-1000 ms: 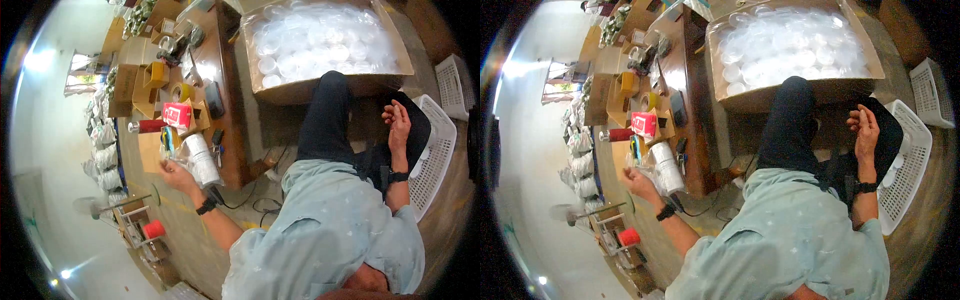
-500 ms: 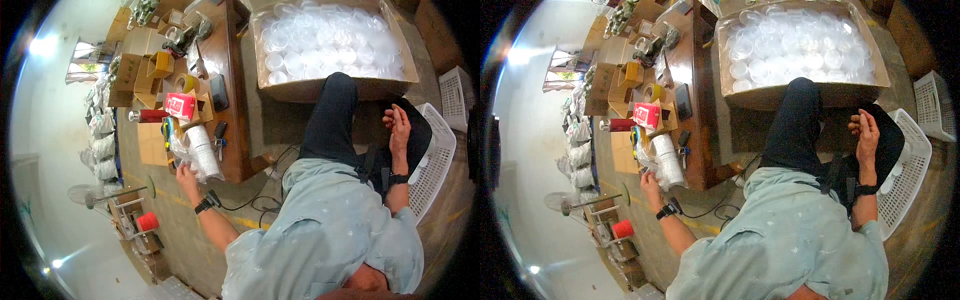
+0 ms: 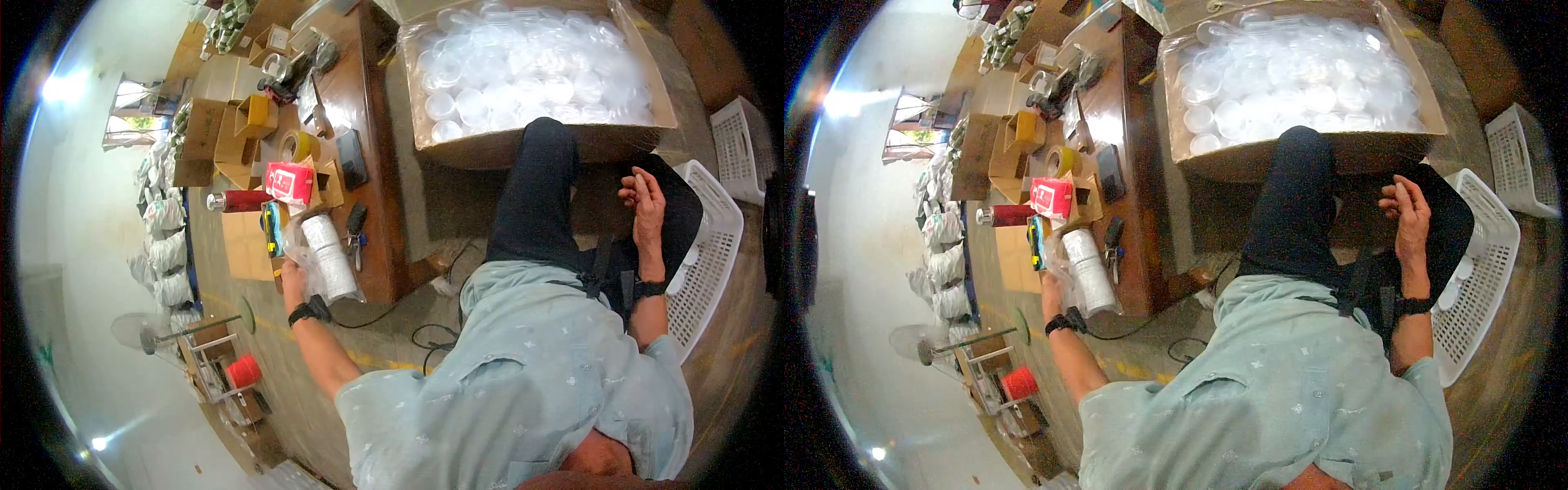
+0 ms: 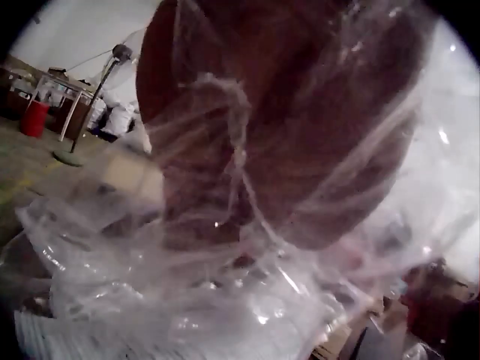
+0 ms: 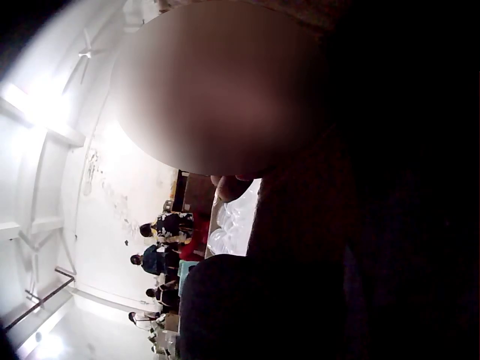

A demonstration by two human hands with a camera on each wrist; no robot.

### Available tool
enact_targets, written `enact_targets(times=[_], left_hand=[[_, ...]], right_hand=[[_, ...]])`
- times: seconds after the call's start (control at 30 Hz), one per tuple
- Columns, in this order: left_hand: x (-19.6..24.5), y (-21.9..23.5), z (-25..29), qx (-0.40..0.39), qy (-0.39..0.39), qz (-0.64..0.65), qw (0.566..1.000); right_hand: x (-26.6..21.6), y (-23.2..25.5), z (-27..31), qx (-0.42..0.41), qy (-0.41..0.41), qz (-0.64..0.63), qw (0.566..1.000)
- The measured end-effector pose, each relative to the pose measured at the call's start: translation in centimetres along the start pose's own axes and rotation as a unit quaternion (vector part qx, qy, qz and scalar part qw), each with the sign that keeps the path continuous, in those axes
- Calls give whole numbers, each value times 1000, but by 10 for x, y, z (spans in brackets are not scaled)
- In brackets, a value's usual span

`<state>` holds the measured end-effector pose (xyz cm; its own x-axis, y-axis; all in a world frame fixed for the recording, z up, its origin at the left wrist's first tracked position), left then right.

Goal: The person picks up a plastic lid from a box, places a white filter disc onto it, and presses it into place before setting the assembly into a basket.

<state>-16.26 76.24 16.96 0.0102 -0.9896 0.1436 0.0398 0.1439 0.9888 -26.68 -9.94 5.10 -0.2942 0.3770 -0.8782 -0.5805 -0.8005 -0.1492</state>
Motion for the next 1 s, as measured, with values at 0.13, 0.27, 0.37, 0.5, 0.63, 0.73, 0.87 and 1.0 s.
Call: enact_targets(times=[0.13,0.27,0.37,0.5,0.63,0.73,0.87,1.0], left_hand=[[-8,-6,4,-90,66,-33,993],[-72,-46,23,-71,157,125,977],[-36,-32,34,-26,200,191,961],[46,-9,50,-32,360,236,902],[-10,-46,48,-72,315,304,896],[-11,-46,59,-45,331,321,886],[-20,-41,58,-83,323,286,898],[-25,-35,55,-107,321,275,900]], right_hand=[[2,-1,-2,-9,-7,5,1000],[-8,-7,8,11,-10,35,999],[-1,-5,2,1,-22,34,999],[0,-4,3,2,-16,49,999],[-1,-4,5,8,-16,53,998],[2,-2,2,10,-13,58,998],[1,-4,2,6,-10,60,998],[2,-5,0,0,-12,59,998]])
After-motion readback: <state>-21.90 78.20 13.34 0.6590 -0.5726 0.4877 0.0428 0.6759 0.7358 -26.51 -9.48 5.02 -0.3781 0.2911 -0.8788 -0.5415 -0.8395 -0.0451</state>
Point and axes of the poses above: each hand's wrist, its own z-axis away from the middle knuckle, its own y-axis out of the back of the hand, x = y × z, the point moved 7 cm from there along -z, towards the middle knuckle, and after that the axes turned 15 degrees about -y, right-handed, at the moved point
